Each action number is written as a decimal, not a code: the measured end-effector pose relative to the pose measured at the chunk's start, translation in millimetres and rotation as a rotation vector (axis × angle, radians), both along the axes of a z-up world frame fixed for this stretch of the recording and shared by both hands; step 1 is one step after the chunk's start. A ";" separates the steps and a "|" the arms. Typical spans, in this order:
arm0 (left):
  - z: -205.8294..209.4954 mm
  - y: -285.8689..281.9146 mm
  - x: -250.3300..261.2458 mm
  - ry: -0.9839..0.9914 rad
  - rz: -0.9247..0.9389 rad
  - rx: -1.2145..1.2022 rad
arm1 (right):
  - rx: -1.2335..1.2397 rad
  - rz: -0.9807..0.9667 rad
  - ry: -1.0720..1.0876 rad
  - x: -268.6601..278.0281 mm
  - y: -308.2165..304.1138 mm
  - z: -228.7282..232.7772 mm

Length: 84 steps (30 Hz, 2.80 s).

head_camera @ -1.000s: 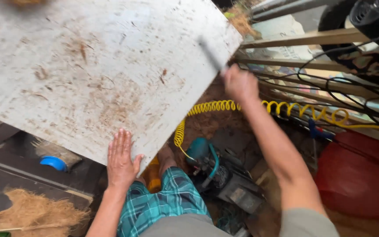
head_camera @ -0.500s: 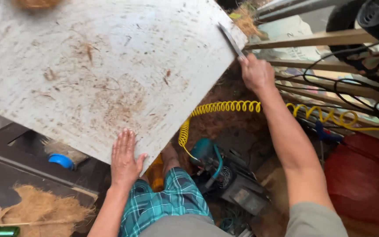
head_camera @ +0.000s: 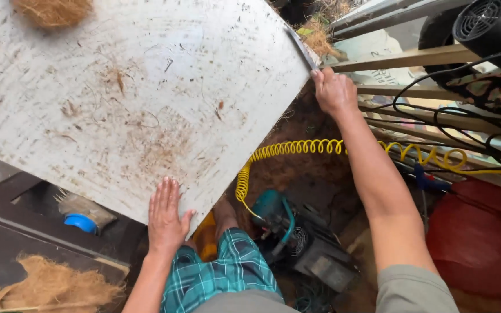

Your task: Scraping residue and debris off a white board using a small hand tool

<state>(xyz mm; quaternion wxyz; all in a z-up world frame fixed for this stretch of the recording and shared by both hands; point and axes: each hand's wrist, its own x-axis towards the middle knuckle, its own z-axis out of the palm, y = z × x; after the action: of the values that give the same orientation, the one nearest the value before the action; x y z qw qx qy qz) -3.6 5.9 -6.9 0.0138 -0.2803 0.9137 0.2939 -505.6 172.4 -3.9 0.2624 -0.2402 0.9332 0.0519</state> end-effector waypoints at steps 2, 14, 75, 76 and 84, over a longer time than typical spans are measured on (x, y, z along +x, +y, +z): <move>1.1 1.3 1.8 -0.008 0.008 0.006 | -0.024 -0.013 0.018 3.1 -2.7 -0.3; 1.1 -0.5 4.6 -0.028 -0.016 0.034 | -0.500 -0.438 -0.245 98.6 54.9 1.4; 1.8 -11.5 6.4 -0.078 -0.161 -0.040 | -0.844 -0.218 0.037 288.0 103.4 -13.5; 1.8 -10.3 6.7 -0.076 -0.166 -0.034 | -0.838 -0.222 0.040 255.2 82.1 -10.0; 6.9 -14.9 6.3 -0.067 -0.178 -0.034 | -0.902 -0.121 -0.218 337.7 68.2 -5.8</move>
<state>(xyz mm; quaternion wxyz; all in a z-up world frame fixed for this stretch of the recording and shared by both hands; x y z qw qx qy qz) 2.7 -9.0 0.0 0.0656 -0.2076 0.9389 0.2666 -167.8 240.6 -9.7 0.2311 -0.2795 0.8418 -0.3998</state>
